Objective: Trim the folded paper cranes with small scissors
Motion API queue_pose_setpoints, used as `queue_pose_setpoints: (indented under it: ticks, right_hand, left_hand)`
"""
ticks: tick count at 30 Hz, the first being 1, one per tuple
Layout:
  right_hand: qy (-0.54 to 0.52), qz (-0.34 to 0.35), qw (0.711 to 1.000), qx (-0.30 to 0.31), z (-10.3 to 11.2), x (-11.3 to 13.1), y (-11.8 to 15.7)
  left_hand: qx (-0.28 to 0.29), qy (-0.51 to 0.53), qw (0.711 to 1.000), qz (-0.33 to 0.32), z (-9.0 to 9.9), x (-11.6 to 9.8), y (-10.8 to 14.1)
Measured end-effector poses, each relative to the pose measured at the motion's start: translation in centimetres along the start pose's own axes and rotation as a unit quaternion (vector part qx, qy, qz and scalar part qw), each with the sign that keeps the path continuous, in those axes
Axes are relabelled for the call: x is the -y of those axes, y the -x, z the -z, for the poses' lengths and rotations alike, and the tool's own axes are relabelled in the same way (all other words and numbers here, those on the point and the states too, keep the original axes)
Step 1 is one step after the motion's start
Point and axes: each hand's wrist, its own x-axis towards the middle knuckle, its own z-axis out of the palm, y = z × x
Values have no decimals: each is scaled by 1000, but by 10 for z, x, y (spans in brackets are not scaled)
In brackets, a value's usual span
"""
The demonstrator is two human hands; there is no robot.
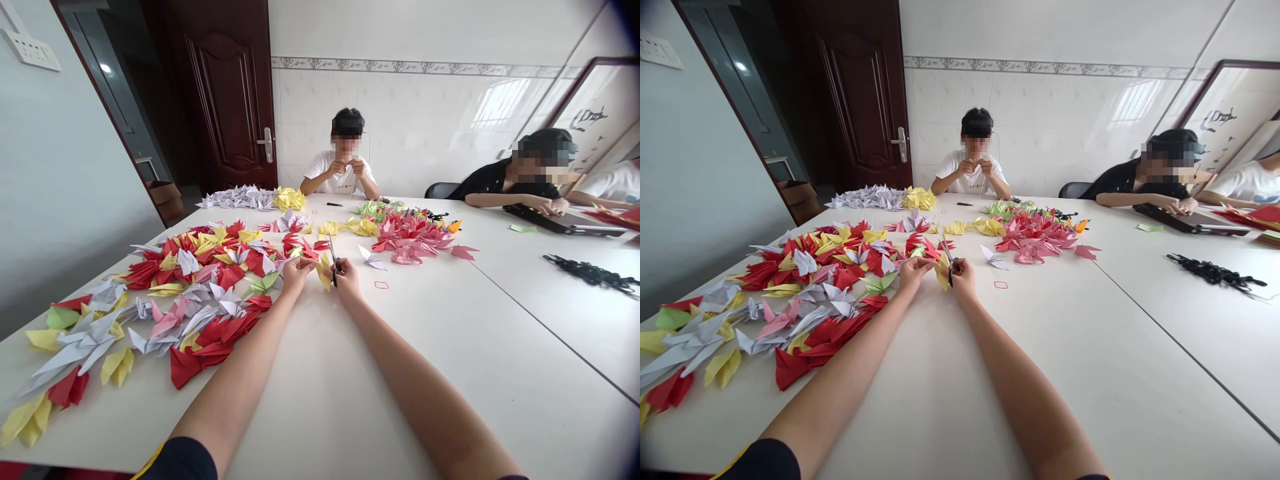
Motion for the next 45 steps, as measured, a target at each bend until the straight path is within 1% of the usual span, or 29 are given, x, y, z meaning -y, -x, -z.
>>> queue_pose_setpoints:
  ticks: [8,10,13,16,18,23,25,27,29,31,33,35,38,42,45]
  right_hand:
    - [-3,-28,999,22,0,-2,-2]
    - [-3,-33,999,26,0,-3,-2]
    - [-15,-37,999,24,2,-4,-3]
    - [-29,-41,999,5,2,-5,-4]
    - [-29,-44,999,-5,2,-5,-4]
    - [-30,-39,999,-6,2,-5,-4]
    - [-32,-43,999,-9,2,-4,-3]
    - [-39,-43,998,-3,1,-3,-2]
    - [-32,-31,999,7,0,0,-1]
    - [11,-12,1000,13,0,5,1]
    - [89,8,996,14,3,9,2]
    - [179,27,983,22,7,12,2]
    - [287,35,956,59,15,13,0]
    - [351,7,931,102,19,12,-2]
    - [386,-19,913,133,17,12,-2]
  left_hand:
    - [-11,47,999,7,1,1,0]
    - [-9,42,999,0,-1,1,1]
    - [19,30,999,-8,-3,1,1]
    - [84,50,994,44,-5,3,2]
    - [114,56,989,78,-5,4,2]
    - [107,45,991,73,-4,5,3]
    - [107,21,991,73,-3,4,3]
    - [91,-27,994,62,-3,3,3]
    - [60,-73,995,40,-2,2,2]
    - [27,-95,995,17,0,2,1]
    - [-5,-100,995,-3,1,2,0]
    - [-35,-103,994,-20,2,4,-1]
    - [-73,-112,990,-36,2,6,-2]
    - [-129,-147,980,-43,6,8,-5]
    - [-156,-170,972,-46,10,11,-7]
